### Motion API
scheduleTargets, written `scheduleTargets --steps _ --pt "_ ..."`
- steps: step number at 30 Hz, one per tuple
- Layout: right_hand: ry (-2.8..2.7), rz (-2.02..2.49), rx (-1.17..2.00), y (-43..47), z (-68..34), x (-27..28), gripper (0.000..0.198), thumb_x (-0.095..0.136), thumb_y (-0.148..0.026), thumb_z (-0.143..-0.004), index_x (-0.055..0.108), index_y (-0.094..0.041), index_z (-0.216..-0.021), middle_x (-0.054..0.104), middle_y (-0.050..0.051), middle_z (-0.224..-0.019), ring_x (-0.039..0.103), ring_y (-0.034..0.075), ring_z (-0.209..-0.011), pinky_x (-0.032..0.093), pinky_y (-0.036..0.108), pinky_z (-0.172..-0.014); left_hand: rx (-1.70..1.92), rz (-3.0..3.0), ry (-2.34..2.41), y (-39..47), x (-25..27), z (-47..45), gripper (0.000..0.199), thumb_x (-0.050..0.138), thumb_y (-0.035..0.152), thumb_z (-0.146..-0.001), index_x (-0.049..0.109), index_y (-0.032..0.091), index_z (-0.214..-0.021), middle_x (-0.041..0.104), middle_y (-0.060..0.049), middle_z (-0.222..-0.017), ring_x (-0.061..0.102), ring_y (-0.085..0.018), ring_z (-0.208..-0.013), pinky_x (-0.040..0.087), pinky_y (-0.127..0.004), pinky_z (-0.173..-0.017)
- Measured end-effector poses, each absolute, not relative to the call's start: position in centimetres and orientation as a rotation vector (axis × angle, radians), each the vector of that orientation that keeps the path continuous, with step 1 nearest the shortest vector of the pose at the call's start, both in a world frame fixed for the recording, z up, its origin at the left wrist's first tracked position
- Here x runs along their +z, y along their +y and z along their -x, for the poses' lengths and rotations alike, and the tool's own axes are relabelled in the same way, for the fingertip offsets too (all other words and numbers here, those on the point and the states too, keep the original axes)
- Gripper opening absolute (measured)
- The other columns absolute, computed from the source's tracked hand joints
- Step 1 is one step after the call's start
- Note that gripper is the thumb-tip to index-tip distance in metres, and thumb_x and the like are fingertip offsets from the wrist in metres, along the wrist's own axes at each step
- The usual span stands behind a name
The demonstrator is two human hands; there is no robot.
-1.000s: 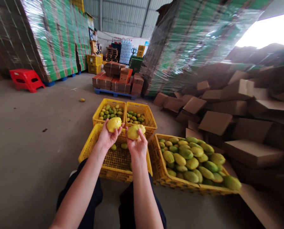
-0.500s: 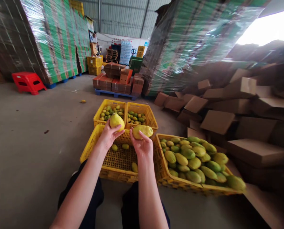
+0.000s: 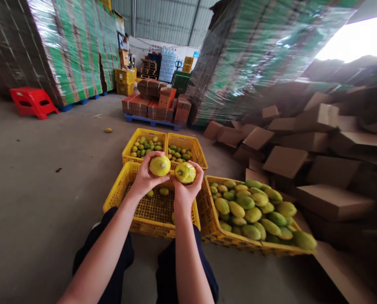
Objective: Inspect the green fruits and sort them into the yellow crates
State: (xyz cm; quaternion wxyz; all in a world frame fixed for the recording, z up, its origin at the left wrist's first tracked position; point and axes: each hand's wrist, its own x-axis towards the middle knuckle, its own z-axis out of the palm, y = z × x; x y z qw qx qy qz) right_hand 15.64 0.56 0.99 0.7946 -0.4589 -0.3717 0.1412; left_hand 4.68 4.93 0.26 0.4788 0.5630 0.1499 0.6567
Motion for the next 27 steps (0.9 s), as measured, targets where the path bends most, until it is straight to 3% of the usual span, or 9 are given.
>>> scheduleTargets --steps 3,11,14,17,20,23,25,27 --pt "-0.798 0.962 0.300 0.4 -15.7 1.2 0.052 0.070 -0.015 -0.054 0.062 -0.024 -0.105 0.063 -0.001 -0.104 0.058 0.019 -0.095 0.046 0.036 -0.093 1.585 -1.592 0.351 4.7 0.5 -4.8 0.053 0.088 0.014 -0.062 0.063 0.025 -0.108 0.063 -0.005 -0.117 0.060 -0.026 -0.118 0.044 -0.045 -0.110" --pt "-0.705 0.937 0.340 0.4 -16.2 1.1 0.051 0.060 -0.009 -0.052 0.064 -0.024 -0.100 0.063 -0.003 -0.103 0.057 0.018 -0.098 0.045 0.035 -0.098 1.530 -1.726 0.367 4.1 0.5 -5.5 0.046 0.084 0.014 -0.067 0.064 0.025 -0.107 0.064 -0.006 -0.116 0.059 -0.027 -0.119 0.042 -0.049 -0.110" --pt "-0.601 0.833 0.505 0.5 -16.4 1.2 0.055 0.065 -0.008 -0.049 0.063 -0.026 -0.100 0.064 -0.004 -0.106 0.059 0.017 -0.097 0.050 0.031 -0.090 1.509 -1.471 0.399 4.1 0.1 -6.3 0.056 0.090 0.020 -0.061 0.064 0.027 -0.110 0.065 -0.005 -0.121 0.061 -0.025 -0.116 0.047 -0.045 -0.107" --pt "-0.512 0.691 0.831 0.4 -17.1 1.4 0.055 0.067 -0.010 -0.049 0.061 -0.027 -0.101 0.066 -0.002 -0.110 0.063 0.018 -0.094 0.055 0.030 -0.077 1.452 -1.099 0.437 4.2 -0.1 -6.9 0.063 0.093 0.031 -0.058 0.063 0.028 -0.113 0.070 -0.004 -0.114 0.067 -0.022 -0.104 0.055 -0.037 -0.094" --pt "-0.484 0.646 1.070 0.2 -18.1 1.6 0.042 0.068 -0.018 -0.055 0.063 -0.025 -0.097 0.069 0.001 -0.108 0.067 0.021 -0.093 0.060 0.035 -0.073 1.337 -0.778 0.464 4.5 0.1 -6.6 0.057 0.085 0.051 -0.063 0.066 0.024 -0.109 0.073 -0.004 -0.095 0.070 -0.020 -0.084 0.059 -0.035 -0.081" --pt "-0.463 0.666 1.201 0.2 -19.0 1.6 0.037 0.069 -0.034 -0.064 0.066 -0.021 -0.099 0.071 0.006 -0.106 0.070 0.021 -0.085 0.058 0.030 -0.059 1.191 -0.568 0.376 4.6 0.7 -5.4 0.058 0.070 0.065 -0.072 0.068 0.019 -0.107 0.072 -0.003 -0.079 0.068 -0.018 -0.065 0.060 -0.042 -0.080" --pt "-0.472 0.657 1.251 0.3 -19.4 1.3 0.043 0.065 -0.050 -0.071 0.068 -0.019 -0.101 0.073 0.009 -0.103 0.067 0.018 -0.072 0.053 0.026 -0.050 1.139 -0.496 0.302 4.7 0.9 -4.7 0.054 0.064 0.063 -0.077 0.069 0.019 -0.107 0.071 -0.003 -0.075 0.069 -0.019 -0.065 0.060 -0.046 -0.083" --pt "-0.484 0.602 1.257 0.6 -19.8 0.8 0.051 0.058 -0.062 -0.077 0.068 -0.019 -0.101 0.073 0.008 -0.095 0.063 0.015 -0.066 0.050 0.025 -0.049 1.142 -0.462 0.277 4.8 0.8 -4.3 0.048 0.061 0.058 -0.079 0.070 0.019 -0.106 0.074 -0.006 -0.082 0.072 -0.021 -0.077 0.061 -0.041 -0.082"
